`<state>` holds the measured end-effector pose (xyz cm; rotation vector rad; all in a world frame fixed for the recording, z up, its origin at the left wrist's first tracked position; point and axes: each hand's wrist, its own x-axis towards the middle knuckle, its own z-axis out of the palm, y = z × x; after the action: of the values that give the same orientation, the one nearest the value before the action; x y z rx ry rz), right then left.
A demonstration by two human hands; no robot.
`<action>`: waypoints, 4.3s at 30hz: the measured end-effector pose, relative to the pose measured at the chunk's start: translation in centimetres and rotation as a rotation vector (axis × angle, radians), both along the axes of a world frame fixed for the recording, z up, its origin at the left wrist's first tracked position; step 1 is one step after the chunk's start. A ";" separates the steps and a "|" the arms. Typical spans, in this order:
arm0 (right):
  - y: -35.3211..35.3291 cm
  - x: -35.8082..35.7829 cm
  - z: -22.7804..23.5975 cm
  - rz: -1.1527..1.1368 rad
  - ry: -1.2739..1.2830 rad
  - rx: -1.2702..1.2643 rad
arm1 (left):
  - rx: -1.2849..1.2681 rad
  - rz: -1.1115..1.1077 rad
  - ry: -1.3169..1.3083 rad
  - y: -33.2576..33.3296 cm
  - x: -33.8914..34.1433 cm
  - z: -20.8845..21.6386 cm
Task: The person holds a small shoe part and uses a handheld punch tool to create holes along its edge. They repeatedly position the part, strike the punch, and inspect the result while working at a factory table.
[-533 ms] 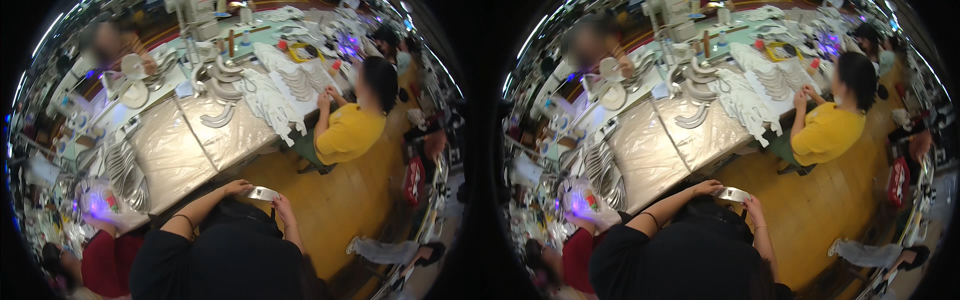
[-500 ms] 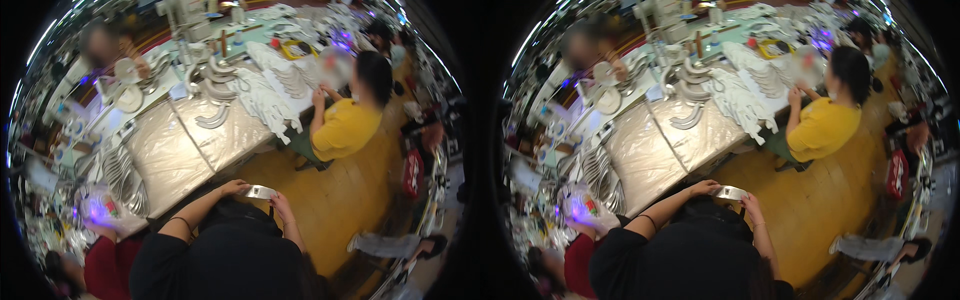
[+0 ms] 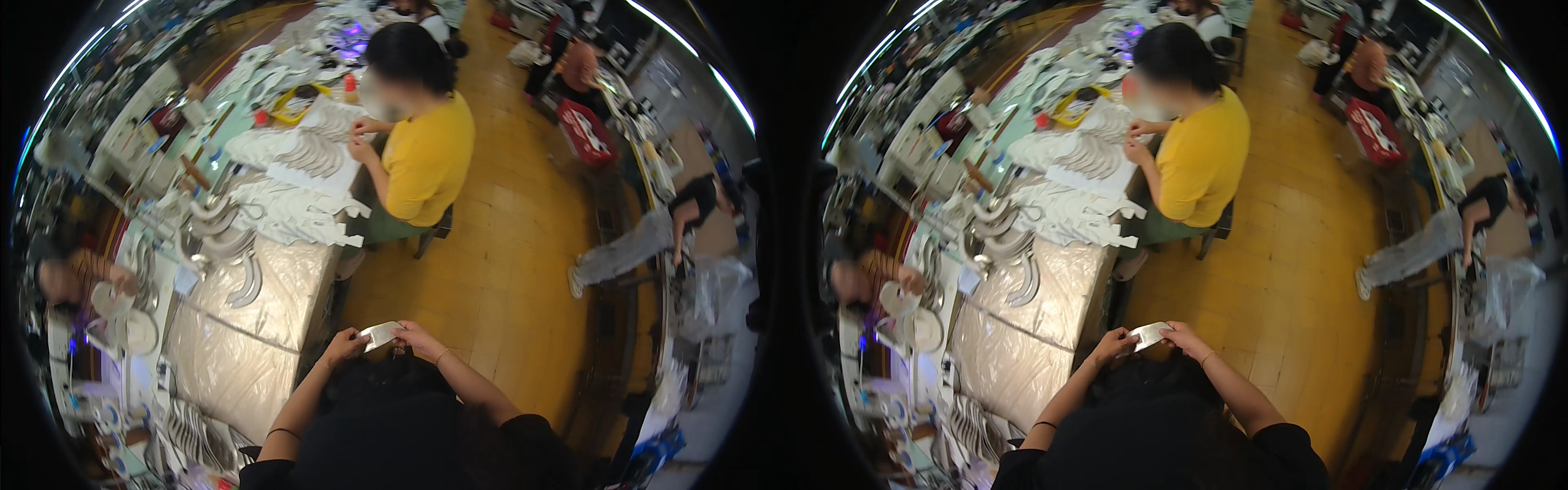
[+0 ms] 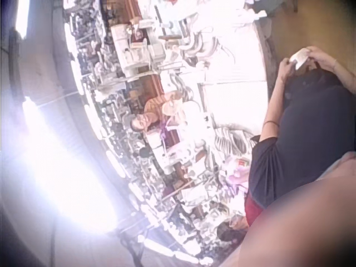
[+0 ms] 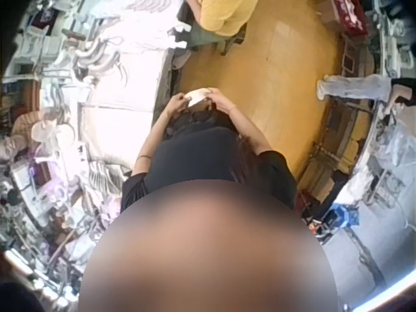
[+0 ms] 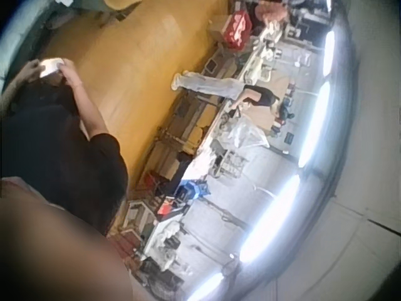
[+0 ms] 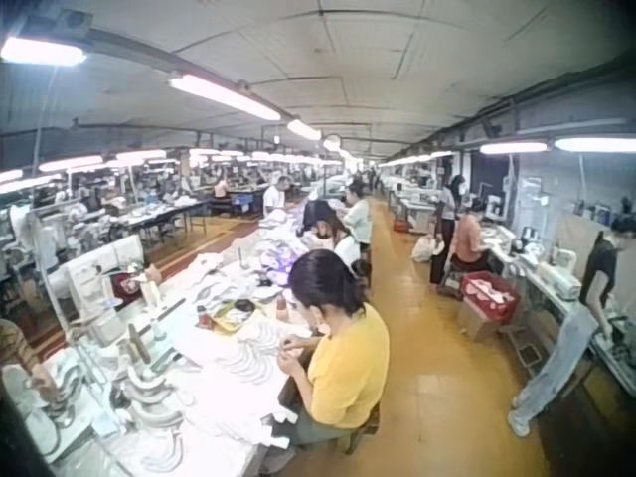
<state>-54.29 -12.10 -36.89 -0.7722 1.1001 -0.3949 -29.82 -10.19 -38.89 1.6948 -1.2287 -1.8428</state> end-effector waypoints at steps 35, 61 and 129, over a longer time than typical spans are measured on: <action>4.1 -1.0 3.0 0.016 0.137 -0.170 | -0.544 -0.434 -0.132 -2.0 -2.9 5.5; -4.2 7.6 11.7 0.128 -0.233 -0.154 | -0.323 0.420 0.351 1.1 3.0 16.1; -3.0 6.2 13.3 0.362 0.139 -0.343 | -0.217 1.151 0.352 -2.6 29.8 13.8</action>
<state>-48.06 -15.08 -23.63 -1.2953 1.0060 -0.2254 0.02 -12.79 -25.09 1.3726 -0.1587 -1.1292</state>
